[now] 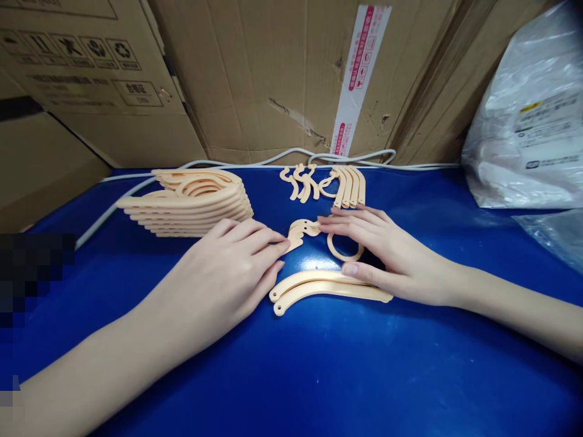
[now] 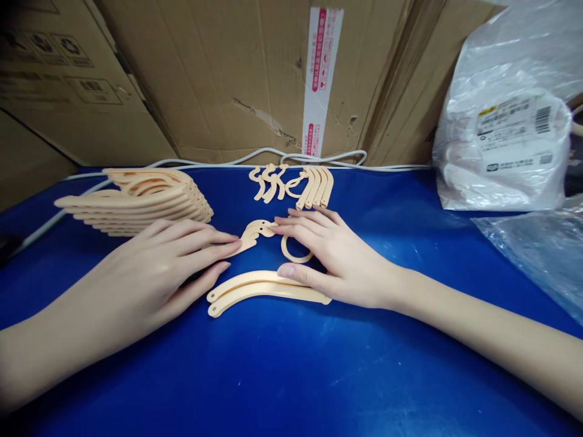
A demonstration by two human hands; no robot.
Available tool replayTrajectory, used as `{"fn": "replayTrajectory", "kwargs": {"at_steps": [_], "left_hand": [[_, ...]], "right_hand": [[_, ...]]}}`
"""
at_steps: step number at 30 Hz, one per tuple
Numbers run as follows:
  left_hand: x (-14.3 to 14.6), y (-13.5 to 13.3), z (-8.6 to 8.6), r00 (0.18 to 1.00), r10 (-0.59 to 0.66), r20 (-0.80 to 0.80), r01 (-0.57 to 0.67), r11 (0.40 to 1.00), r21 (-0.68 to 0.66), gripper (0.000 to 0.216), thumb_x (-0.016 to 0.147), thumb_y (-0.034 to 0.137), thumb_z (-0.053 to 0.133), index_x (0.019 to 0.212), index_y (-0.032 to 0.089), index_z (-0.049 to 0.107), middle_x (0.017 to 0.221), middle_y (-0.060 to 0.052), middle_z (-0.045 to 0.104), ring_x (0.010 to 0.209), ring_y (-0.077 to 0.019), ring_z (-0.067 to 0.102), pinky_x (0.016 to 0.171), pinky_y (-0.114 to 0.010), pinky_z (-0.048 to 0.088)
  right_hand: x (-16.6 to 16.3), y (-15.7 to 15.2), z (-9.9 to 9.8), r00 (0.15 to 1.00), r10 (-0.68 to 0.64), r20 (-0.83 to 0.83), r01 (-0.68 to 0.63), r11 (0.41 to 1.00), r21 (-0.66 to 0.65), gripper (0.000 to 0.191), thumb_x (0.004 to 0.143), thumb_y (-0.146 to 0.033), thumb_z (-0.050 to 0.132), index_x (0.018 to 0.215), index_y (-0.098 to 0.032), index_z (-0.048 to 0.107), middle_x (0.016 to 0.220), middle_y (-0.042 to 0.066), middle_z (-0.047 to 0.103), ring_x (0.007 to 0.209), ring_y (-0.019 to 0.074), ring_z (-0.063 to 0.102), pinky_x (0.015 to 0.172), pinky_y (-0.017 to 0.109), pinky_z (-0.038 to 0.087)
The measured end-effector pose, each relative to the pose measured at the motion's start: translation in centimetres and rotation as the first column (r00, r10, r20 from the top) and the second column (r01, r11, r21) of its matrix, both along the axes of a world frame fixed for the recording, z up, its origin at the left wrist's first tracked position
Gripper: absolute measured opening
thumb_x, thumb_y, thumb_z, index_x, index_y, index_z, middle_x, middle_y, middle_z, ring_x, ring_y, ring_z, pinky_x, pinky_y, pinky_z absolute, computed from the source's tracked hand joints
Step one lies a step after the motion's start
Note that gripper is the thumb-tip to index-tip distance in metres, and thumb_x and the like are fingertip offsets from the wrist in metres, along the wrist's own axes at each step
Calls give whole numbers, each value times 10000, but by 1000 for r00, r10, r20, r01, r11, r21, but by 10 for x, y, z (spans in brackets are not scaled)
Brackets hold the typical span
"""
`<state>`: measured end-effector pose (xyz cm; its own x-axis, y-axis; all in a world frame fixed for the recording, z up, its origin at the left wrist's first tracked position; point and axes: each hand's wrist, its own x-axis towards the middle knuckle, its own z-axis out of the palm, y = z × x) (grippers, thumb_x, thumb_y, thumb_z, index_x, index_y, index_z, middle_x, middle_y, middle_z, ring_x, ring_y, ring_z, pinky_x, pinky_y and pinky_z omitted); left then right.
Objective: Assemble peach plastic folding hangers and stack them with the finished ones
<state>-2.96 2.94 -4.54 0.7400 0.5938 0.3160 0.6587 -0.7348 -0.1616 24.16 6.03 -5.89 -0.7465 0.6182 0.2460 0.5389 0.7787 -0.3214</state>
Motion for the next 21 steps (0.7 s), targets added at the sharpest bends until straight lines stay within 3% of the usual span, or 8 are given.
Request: {"fn": "replayTrajectory", "kwargs": {"at_steps": [14,21], "left_hand": [[-3,-1,0,998,60,8,-60,998,-3,410,1021,234,363,1159,93,722,1097,-110,751,996,-298,640,824,-463,442],[-3,0,-1,998,71,3,-71,998,-2,417,1026,249,348,1179,111,711,1116,-111,744,1020,-304,638,838,-469,452]], "right_hand": [[1,-1,0,998,52,33,-51,998,-22,540,1021,-453,473,1497,-202,429,1565,94,463,1493,277,328,1198,559,256],[1,1,0,996,-3,-87,2,1000,-8,374,1057,-370,389,1379,-252,539,1458,77,586,1396,270,474,1135,532,349]]}}
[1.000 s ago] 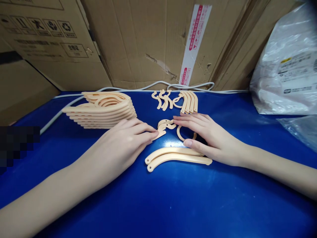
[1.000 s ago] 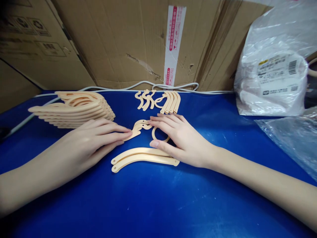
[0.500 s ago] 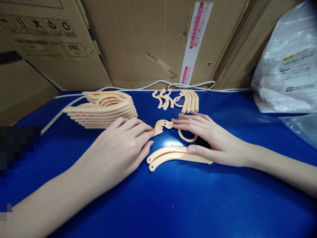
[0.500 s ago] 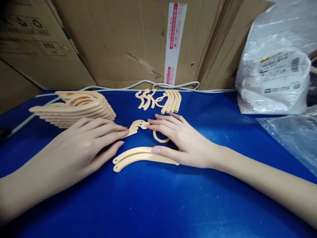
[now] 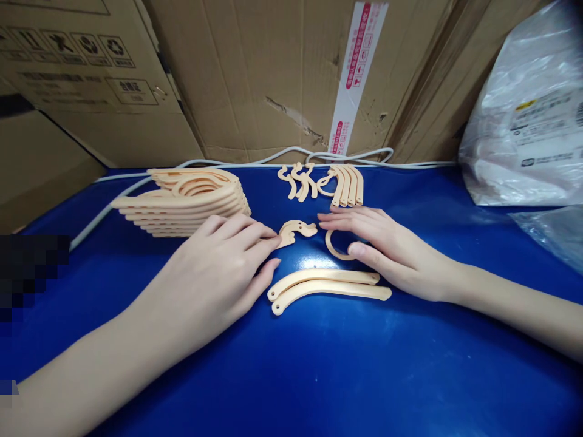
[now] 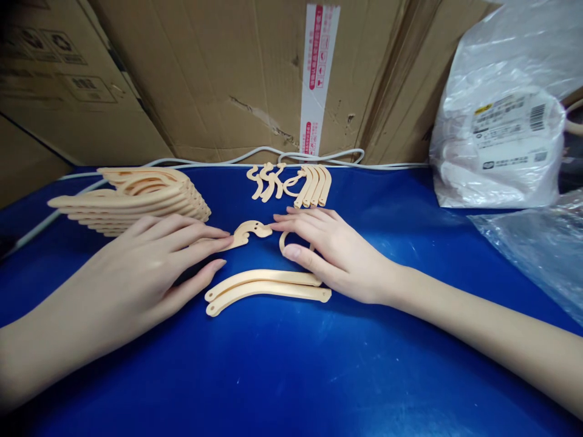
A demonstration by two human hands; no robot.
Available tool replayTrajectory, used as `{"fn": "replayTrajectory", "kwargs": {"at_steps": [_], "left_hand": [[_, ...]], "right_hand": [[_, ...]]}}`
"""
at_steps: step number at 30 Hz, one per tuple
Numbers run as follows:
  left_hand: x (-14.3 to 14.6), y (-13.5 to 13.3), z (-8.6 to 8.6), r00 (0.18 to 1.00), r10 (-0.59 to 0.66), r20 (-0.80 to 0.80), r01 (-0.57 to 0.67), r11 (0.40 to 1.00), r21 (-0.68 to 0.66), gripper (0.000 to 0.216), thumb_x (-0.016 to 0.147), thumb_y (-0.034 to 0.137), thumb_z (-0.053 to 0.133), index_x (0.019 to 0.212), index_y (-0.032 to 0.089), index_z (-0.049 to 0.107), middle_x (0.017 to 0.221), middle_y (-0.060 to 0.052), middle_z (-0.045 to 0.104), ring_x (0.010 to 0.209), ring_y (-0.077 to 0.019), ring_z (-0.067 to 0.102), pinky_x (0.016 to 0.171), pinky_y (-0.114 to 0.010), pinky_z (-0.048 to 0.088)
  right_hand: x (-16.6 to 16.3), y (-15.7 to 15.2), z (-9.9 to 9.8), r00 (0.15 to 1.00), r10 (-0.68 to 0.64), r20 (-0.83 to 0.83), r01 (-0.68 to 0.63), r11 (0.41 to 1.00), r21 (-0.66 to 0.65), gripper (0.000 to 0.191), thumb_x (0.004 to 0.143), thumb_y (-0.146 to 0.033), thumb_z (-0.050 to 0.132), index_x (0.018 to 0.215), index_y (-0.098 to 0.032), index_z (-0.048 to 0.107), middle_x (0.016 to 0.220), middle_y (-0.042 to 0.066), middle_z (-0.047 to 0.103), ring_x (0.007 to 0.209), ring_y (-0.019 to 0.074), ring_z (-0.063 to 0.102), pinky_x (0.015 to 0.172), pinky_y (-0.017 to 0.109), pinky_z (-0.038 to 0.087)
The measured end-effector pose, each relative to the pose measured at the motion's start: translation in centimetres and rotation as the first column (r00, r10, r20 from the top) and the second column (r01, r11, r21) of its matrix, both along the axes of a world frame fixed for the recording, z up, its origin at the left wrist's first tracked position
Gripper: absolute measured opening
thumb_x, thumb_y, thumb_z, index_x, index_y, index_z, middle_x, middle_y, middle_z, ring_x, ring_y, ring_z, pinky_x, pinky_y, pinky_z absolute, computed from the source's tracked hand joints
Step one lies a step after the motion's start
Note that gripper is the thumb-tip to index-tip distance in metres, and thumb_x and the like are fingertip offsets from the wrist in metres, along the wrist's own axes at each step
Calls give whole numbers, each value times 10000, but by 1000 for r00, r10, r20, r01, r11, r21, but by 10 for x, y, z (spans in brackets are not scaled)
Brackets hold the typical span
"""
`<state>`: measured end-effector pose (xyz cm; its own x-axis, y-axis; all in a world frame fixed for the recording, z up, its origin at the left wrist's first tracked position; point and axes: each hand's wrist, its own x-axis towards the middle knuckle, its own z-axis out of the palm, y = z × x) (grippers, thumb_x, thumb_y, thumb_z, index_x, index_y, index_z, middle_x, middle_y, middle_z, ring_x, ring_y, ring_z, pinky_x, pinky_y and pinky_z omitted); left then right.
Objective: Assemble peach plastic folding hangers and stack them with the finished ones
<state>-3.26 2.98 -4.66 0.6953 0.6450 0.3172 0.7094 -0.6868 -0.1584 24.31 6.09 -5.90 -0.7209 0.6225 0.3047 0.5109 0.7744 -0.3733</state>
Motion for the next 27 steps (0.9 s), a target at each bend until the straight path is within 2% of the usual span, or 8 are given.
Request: {"fn": "replayTrajectory", "kwargs": {"at_steps": [5,9,12,15,18,21,24,27], "left_hand": [[0,-1,2,1000,-5,26,5,1000,-10,391,1020,245,370,1153,115,715,1107,-119,737,1020,-324,641,827,-478,449],[3,-7,8,994,-32,108,35,999,-24,348,1025,253,385,1178,134,674,1105,-112,710,979,-308,646,817,-455,462],[7,-13,12,980,-65,189,86,991,-101,265,1025,281,420,1103,160,643,1025,-83,684,889,-253,648,743,-381,480],[10,-19,10,979,-59,194,100,972,-211,171,1003,314,476,967,195,593,975,-59,658,808,-222,641,671,-339,472],[12,-22,5,978,-66,196,118,958,-262,127,983,339,517,976,215,547,966,-36,643,781,-209,636,637,-322,461],[13,-22,-1,976,-82,200,136,953,-272,120,984,340,511,1031,230,517,1009,-21,628,799,-204,636,641,-317,464],[14,-22,-3,984,-48,170,100,944,-313,76,989,312,493,1022,244,494,1051,-6,613,747,-181,622,593,-299,442],[15,-21,-2,988,-25,149,77,933,-353,41,990,288,495,1005,252,482,1045,14,605,680,-156,586,546,-281,398]], "right_hand": [[1,2,0,993,-103,-65,107,993,58,291,1047,-243,406,1257,-234,606,1302,64,689,1252,230,591,1047,445,427],[4,7,1,997,-77,1,76,990,116,310,1028,-171,411,1256,-213,617,1339,67,667,1268,230,573,1042,450,415],[5,10,2,998,-55,41,50,992,116,312,1026,-195,433,1268,-214,628,1337,72,668,1264,240,573,1041,460,413],[6,13,1,995,-51,81,40,990,135,322,1021,-200,444,1271,-226,644,1299,70,682,1242,253,574,1034,470,411],[7,15,2,991,-66,118,39,977,210,331,1006,-172,459,1247,-240,675,1211,72,702,1170,266,584,992,468,427],[8,16,4,981,-88,174,23,938,347,326,1002,-167,470,1224,-233,699,1169,91,692,1105,277,580,958,475,438],[9,18,6,969,-93,230,-34,867,496,296,1007,-191,478,1160,-219,731,1113,103,685,1046,274,587,943,478,448],[8,19,7,957,-87,278,-96,807,583,284,1005,-183,484,1115,-194,746,1064,108,678,988,264,594,909,450,468]]}}
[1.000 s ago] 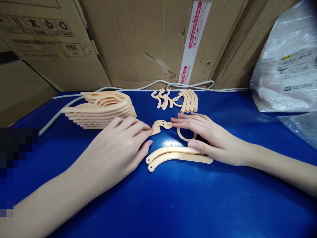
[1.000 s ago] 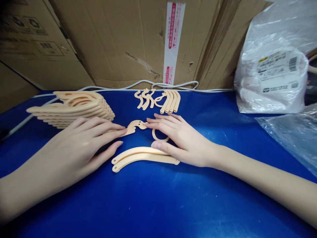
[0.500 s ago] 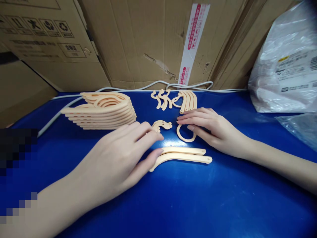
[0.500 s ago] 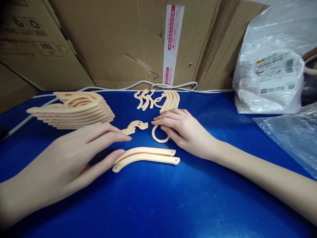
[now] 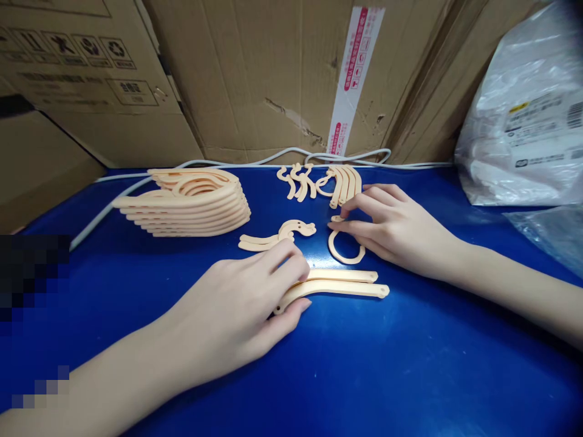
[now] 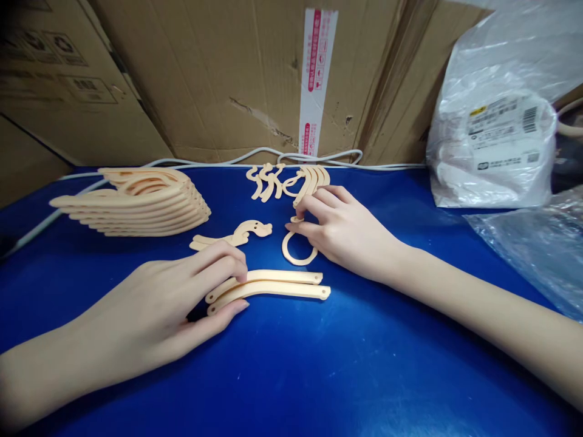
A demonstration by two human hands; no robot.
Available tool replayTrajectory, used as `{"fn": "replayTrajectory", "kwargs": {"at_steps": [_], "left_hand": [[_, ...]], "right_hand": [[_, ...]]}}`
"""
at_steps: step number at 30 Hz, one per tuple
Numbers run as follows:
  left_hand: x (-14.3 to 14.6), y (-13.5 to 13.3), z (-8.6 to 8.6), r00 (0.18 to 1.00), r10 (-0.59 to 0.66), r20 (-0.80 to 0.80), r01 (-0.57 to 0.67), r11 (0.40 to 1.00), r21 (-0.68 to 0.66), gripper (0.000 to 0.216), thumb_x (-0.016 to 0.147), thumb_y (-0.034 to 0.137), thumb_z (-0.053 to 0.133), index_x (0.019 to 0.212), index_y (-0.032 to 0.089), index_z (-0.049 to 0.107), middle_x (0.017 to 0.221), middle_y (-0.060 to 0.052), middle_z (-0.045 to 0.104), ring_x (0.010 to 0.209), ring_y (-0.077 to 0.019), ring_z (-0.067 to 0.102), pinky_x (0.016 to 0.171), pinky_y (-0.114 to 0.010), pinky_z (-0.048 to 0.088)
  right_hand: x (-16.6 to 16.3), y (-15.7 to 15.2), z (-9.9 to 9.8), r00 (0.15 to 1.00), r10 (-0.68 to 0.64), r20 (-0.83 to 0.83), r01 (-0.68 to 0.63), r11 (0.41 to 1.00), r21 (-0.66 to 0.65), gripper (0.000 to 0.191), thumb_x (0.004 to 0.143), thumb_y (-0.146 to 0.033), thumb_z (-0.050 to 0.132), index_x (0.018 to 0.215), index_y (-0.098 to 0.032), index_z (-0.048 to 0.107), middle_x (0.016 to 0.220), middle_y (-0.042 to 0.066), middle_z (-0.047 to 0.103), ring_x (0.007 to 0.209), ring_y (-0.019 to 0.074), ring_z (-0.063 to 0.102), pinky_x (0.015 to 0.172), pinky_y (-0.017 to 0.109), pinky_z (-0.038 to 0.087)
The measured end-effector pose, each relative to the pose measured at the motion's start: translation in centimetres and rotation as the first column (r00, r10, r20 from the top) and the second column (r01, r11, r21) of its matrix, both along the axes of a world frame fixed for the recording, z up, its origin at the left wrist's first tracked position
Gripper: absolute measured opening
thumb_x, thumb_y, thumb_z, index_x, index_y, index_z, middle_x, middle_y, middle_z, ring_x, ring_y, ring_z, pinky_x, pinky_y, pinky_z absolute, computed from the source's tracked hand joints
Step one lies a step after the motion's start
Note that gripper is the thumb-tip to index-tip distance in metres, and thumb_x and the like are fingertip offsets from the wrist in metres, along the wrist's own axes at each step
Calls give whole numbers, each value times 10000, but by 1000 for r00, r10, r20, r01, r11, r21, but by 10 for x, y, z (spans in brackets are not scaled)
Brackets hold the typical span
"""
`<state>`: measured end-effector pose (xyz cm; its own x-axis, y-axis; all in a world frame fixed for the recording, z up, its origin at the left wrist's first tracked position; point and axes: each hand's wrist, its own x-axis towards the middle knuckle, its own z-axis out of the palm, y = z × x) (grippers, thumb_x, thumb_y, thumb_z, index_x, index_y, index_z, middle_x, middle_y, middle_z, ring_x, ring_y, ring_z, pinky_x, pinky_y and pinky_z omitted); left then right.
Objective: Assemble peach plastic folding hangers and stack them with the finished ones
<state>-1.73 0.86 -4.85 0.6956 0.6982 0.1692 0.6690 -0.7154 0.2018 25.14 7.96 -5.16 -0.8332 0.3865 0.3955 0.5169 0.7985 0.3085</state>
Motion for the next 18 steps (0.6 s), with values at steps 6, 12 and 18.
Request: {"fn": "replayTrajectory", "kwargs": {"at_steps": [6,12,18], "left_hand": [[2,0,0,1000,-11,21,11,1000,-21,33,990,266,496,975,252,470,1026,32,598,654,-135,557,542,-269,370],[3,1,-2,999,-3,43,4,1000,-18,88,977,291,528,1034,249,476,1065,19,605,722,-145,587,555,-261,380],[6,1,-1,999,7,43,-5,999,-38,58,983,288,506,985,242,471,980,20,581,632,-130,518,535,-257,358]], "right_hand": [[0,2,0,996,26,90,-38,991,126,282,998,-172,500,1157,-125,727,1030,128,680,926,269,586,816,411,481],[3,8,-2,992,24,123,-41,990,137,316,1016,-140,436,1145,-136,724,1026,125,677,922,264,578,814,404,466],[2,8,2,988,32,153,-55,988,145,328,1029,-136,397,1091,-143,719,1016,119,675,907,255,579,808,396,448]]}}
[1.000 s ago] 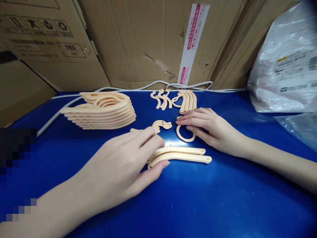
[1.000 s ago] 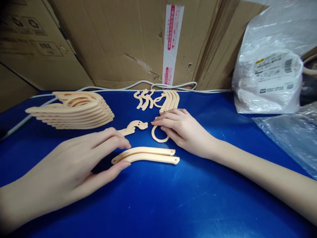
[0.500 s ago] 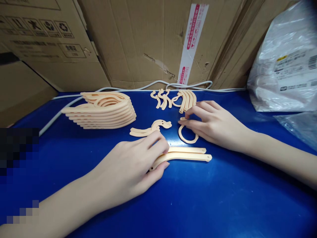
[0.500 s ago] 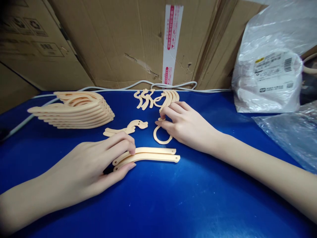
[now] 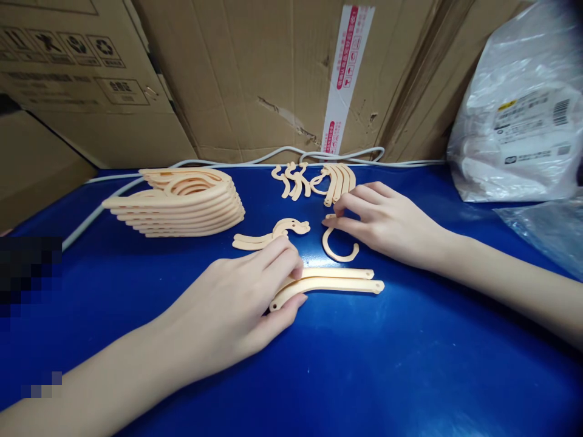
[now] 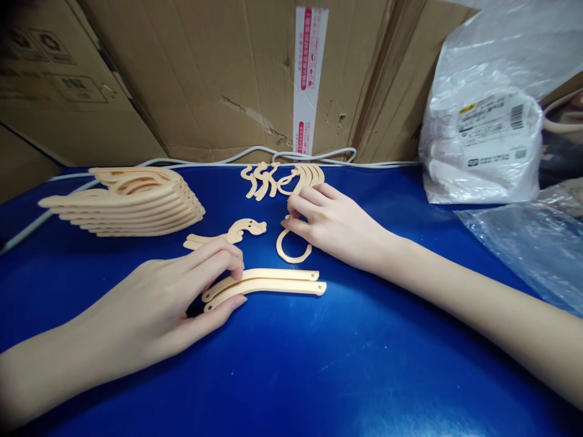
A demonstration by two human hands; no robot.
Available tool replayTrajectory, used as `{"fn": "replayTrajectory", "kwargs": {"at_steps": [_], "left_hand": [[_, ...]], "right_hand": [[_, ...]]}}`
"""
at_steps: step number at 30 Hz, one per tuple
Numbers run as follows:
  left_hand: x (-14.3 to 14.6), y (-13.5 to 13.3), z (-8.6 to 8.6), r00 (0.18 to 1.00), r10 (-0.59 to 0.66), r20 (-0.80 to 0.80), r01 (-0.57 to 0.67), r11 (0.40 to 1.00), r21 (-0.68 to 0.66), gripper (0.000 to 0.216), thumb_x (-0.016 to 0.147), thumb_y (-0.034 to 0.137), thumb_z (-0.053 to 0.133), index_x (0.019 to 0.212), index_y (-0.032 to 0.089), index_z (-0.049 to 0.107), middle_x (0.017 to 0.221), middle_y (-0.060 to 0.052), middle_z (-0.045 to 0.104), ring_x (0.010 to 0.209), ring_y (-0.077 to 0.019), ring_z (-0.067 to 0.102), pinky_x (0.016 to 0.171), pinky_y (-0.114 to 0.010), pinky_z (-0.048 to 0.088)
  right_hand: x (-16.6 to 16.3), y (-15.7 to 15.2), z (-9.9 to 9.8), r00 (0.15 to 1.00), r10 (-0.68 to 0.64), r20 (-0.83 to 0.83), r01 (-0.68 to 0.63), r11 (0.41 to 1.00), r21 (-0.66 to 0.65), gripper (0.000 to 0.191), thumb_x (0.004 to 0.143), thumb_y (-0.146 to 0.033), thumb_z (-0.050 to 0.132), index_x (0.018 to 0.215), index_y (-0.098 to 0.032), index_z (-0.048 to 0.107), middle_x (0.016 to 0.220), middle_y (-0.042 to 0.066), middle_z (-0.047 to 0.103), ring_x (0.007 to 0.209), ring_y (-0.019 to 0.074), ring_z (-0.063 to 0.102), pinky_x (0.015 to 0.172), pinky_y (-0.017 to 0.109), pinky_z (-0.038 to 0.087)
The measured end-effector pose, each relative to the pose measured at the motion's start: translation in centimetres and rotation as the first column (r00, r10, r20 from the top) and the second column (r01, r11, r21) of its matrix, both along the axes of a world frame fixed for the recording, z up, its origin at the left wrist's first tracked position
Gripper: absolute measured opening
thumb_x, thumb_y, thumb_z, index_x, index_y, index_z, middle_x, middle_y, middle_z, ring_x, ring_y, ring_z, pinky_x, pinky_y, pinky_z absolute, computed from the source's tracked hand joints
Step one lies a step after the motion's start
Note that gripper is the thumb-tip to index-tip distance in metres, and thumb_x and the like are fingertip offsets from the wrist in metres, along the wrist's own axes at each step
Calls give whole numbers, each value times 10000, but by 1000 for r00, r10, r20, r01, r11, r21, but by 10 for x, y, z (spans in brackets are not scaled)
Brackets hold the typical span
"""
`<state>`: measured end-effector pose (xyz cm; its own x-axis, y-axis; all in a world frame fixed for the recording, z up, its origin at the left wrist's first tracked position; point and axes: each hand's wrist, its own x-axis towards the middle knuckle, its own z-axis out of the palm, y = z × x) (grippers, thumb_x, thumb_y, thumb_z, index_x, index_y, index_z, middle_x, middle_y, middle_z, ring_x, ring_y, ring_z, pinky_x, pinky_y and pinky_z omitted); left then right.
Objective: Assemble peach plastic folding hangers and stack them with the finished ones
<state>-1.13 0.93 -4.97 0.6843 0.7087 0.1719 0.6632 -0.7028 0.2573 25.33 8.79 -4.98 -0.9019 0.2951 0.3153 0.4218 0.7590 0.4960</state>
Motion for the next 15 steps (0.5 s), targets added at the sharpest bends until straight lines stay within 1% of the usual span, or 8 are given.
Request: {"fn": "replayTrajectory", "kwargs": {"at_steps": [3,6,10,12,13,14,15], "left_hand": [[0,-1,0,999,1,-34,0,1000,24,59,986,292,502,985,241,473,969,18,577,620,-135,511,531,-266,352],[-1,-1,-2,999,-9,-53,11,999,44,43,995,281,475,987,239,483,1018,8,574,620,-132,526,517,-272,344],[-2,-1,-5,999,-46,-26,48,996,70,61,997,242,449,974,241,505,1044,6,571,638,-126,550,508,-261,341],[-1,-1,-6,998,-51,-25,53,995,84,63,995,232,454,982,246,513,1048,12,572,629,-124,544,503,-260,347],[-1,-1,-7,998,-54,-27,56,994,91,61,993,230,457,990,249,515,1055,12,574,629,-126,545,499,-262,350],[-1,-1,-7,998,-55,-30,57,993,99,59,991,230,461,994,250,516,1063,11,575,642,-132,556,496,-266,354],[0,-1,-6,998,-58,-35,62,992,106,55,988,229,466,994,249,517,1064,8,577,666,-141,573,497,-270,360]], "right_hand": [[-1,-1,1,1000,3,15,-3,1000,24,337,1034,-133,373,1033,-142,710,988,117,677,888,253,579,801,395,441],[-2,-1,1,1000,-2,0,2,1000,24,310,1033,-150,391,983,-152,696,974,110,679,877,256,579,803,399,433],[-3,-3,5,998,-10,-61,7,999,-40,282,1042,-200,407,1001,-154,682,928,96,674,857,245,566,798,394,423],[-5,-7,10,990,-14,-138,-6,989,-146,261,1043,-229,426,993,-150,670,915,92,671,847,233,563,791,384,418],[-7,-10,12,982,-20,-189,-24,973,-230,241,1040,-233,441,987,-150,661,917,88,671,846,223,565,794,377,417],[-8,-13,15,969,-38,-243,-47,942,-333,214,1033,-230,458,985,-153,651,923,79,671,845,212,569,798,367,418],[-10,-16,18,953,-68,-297,-76,890,-449,185,1026,-225,475,982,-160,642,924,67,672,841,198,574,797,353,423]]}}
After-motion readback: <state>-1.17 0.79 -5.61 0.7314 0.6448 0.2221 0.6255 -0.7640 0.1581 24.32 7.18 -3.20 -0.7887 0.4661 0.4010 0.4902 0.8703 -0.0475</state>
